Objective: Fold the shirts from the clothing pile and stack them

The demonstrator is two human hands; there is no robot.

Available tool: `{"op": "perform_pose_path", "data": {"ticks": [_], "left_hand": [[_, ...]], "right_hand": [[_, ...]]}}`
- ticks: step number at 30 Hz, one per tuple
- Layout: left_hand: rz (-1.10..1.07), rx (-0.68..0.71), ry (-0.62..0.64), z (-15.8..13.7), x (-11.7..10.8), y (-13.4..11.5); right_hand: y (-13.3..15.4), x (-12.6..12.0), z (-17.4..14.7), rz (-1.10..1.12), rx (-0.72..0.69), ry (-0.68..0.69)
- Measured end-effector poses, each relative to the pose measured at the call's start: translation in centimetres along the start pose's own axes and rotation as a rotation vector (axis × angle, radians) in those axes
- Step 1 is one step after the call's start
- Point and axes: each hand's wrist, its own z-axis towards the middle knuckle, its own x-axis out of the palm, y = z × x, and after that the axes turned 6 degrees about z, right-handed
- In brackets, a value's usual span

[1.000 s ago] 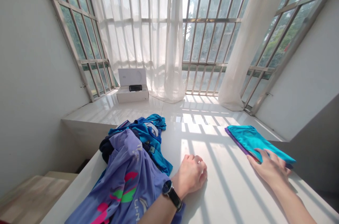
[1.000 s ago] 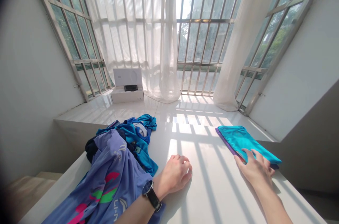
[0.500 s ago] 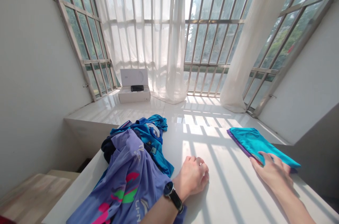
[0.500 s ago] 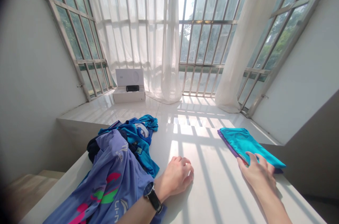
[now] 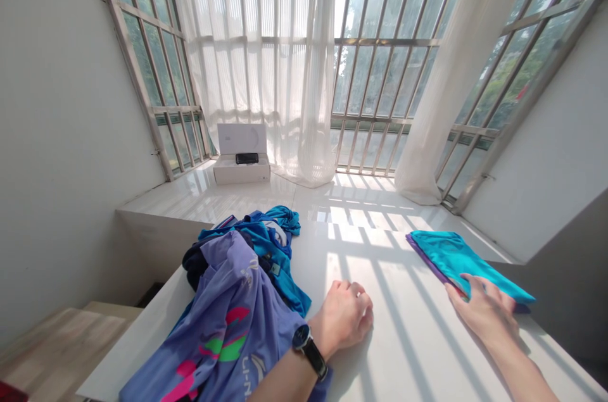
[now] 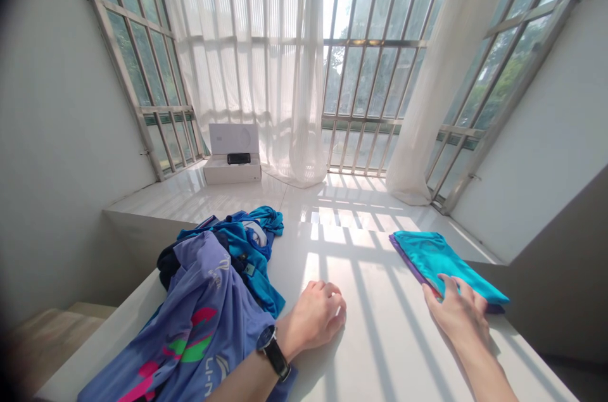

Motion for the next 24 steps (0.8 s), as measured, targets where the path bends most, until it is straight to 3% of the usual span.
{"op": "perform_pose_path", "data": {"ticks": [5,8,11,14,16,19,24], "left_hand": [[-0.038,-0.016,-0.004,0.1,0.2,0.2],[-0.036,-0.022,-0.003,0.2,0.3,0.2],[-0.041,-0.020,0.007,0.3,0.1,0.1],[-0.056,-0.023,0.022,0.2,0.0,0.1],[-0.074,-0.025,0.025,0.2,-0.2,0.3],[-0.174,-0.024,0.023,0.1,-0.4,0.8],[-0.535,-0.183,-0.157,0.7,-1.3,2.2]], "right_hand": [[-0.1,-0.3,0.2,0.038,0.026,-0.013],[1.5,-1.5,-0.2,0.077,-0.008,-0.156],[6.1,-3.4,-1.5,0.228,-0.220,-0.374],[13.0,-5.4,-3.8,0.438,-0.565,-0.394],[17.3,-6.1,-5.4,0.533,-0.711,-0.395],[21.2,-5.3,-7.1,0.653,-0.783,-0.342],[21.0,-0.8,-8.6,0.755,-0.698,-0.221]]}}
